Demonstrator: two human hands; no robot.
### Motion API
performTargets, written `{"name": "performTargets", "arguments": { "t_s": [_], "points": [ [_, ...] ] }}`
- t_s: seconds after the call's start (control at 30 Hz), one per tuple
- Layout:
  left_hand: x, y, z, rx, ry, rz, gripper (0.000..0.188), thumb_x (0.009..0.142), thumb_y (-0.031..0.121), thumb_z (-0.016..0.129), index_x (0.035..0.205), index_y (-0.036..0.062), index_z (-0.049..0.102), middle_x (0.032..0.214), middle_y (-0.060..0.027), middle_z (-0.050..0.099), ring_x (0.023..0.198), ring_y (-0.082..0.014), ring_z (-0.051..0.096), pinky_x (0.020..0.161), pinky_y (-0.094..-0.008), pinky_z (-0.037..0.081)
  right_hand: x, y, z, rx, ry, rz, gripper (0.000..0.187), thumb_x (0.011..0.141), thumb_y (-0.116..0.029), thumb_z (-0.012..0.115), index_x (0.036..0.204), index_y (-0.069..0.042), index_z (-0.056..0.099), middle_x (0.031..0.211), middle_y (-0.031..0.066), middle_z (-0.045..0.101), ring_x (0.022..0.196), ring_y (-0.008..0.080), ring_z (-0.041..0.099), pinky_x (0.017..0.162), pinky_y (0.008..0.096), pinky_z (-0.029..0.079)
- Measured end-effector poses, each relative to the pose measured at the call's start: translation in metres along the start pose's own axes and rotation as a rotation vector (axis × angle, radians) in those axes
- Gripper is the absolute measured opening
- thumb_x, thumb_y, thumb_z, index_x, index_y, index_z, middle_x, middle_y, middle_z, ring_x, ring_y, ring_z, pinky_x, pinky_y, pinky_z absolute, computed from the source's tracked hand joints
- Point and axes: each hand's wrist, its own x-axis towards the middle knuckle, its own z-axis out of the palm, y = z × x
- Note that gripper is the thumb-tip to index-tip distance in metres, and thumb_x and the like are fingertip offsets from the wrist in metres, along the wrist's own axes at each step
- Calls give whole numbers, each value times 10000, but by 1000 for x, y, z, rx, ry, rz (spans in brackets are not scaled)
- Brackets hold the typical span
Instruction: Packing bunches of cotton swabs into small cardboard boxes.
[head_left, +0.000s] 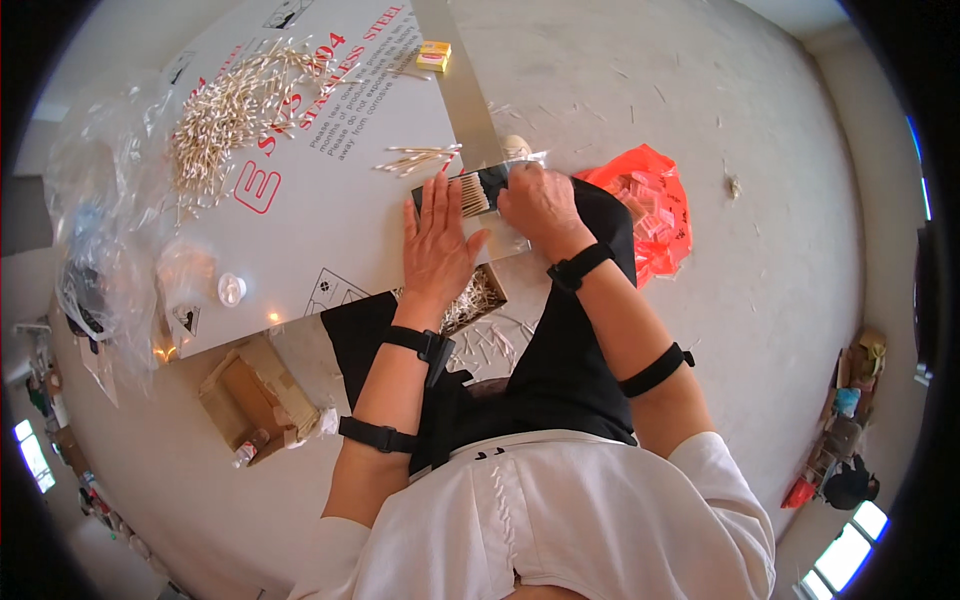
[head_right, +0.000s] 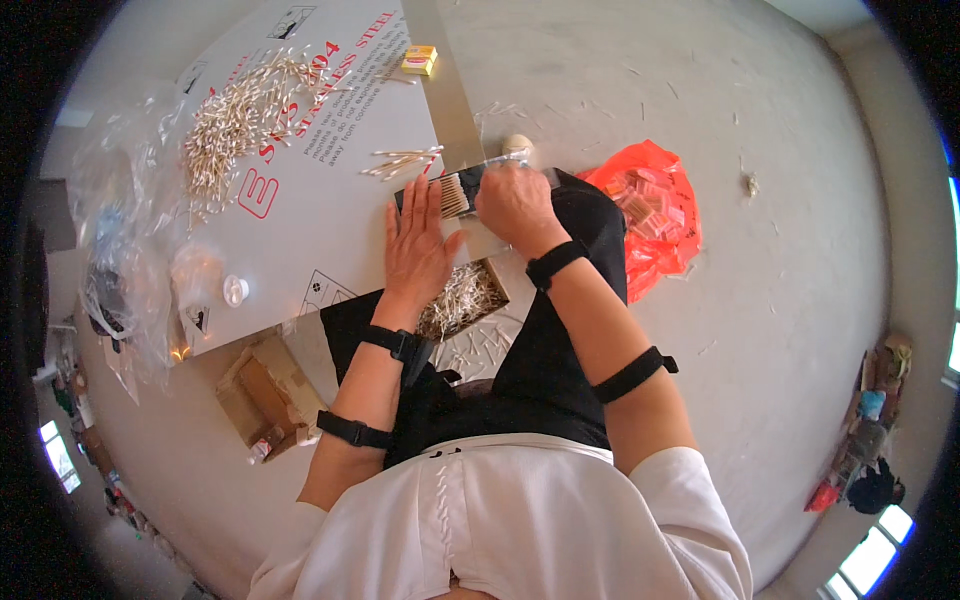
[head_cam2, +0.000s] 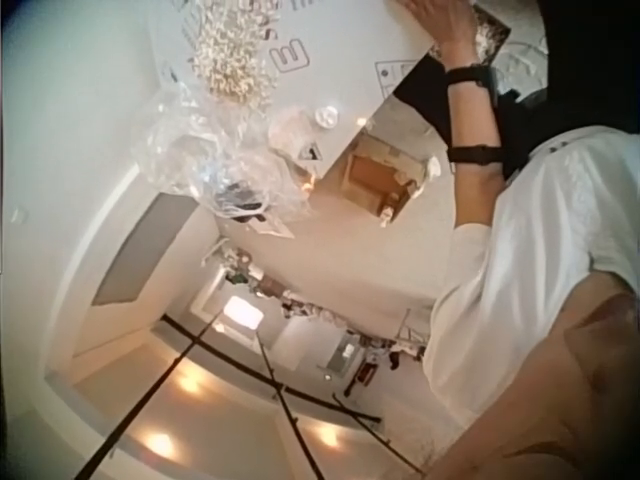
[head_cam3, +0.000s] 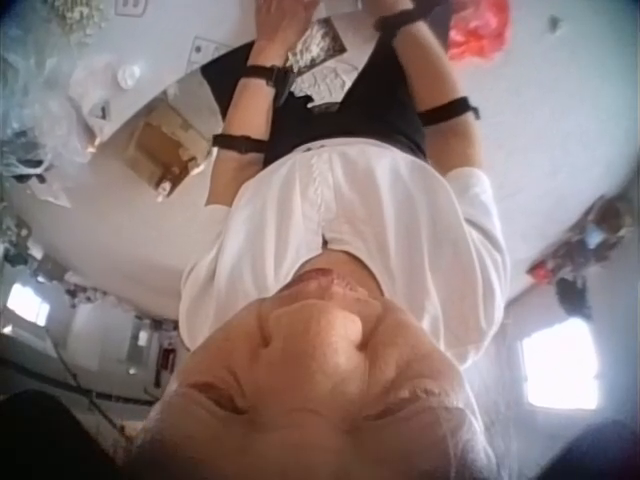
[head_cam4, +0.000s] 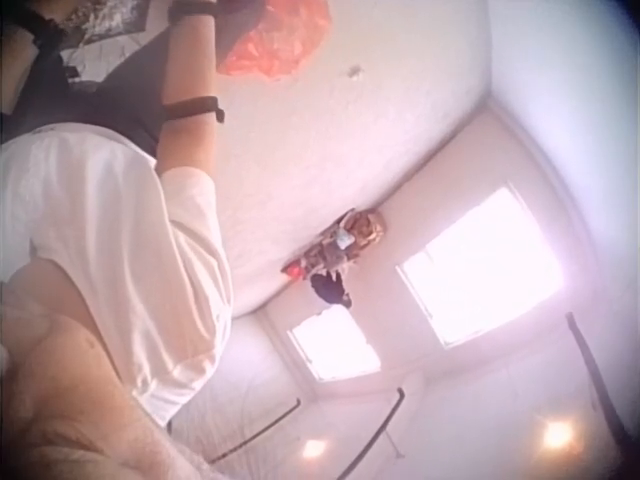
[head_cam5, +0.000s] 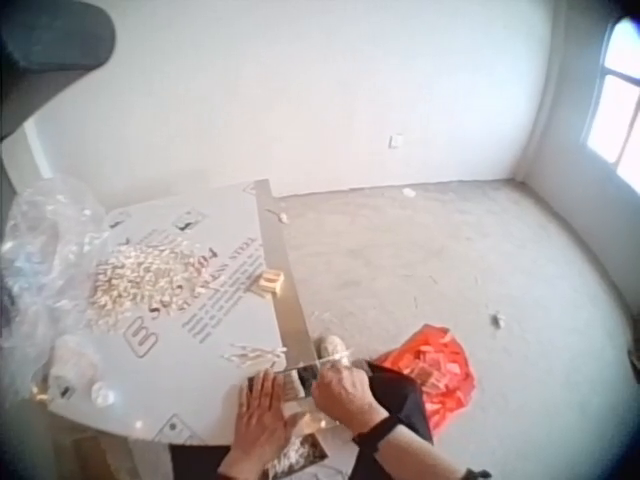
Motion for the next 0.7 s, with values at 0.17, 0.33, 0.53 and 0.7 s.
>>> {"name": "performTargets", "arguments": {
  "t_s": [0.17, 0.33, 0.53, 0.7],
  "points": [
    [5, 4, 1, -4, -14, 20, 762, 887, 399, 553, 1473, 40, 224, 1555, -119, 171, 1444, -263, 143, 1155, -488, 98, 15, -10, -10, -128, -206, 53, 119, 719, -125, 602, 695, -62, 700, 685, 158, 667, 678, 311, 681, 587, 404, 535],
    [5, 0, 2, 1, -19, 47, 769, 900, 403, 527, 1490, 58, 174, 1561, -124, 148, 1443, -282, 139, 1148, -510, 91, 23, -12, -9, -176, -214, -17, 125, 726, -117, 593, 726, -68, 708, 711, 154, 676, 698, 307, 687, 585, 398, 538],
    [5, 2, 3, 35, -31, 32, 743, 917, 438, 483, 1485, 54, 195, 1562, -114, 146, 1445, -268, 134, 1148, -510, 87, 30, -10, -4, -151, -258, 48, 145, 735, -137, 585, 748, -70, 713, 743, 168, 681, 722, 313, 691, 608, 400, 546],
    [5, 3, 3, 46, -38, 30, 740, 920, 443, 473, 1484, 52, 199, 1562, -104, 159, 1447, -254, 133, 1150, -505, 85, 34, -20, -3, -72, -314, 98, 170, 732, -155, 582, 778, -53, 710, 799, 186, 685, 769, 331, 688, 668, 413, 551]
  ]
}}
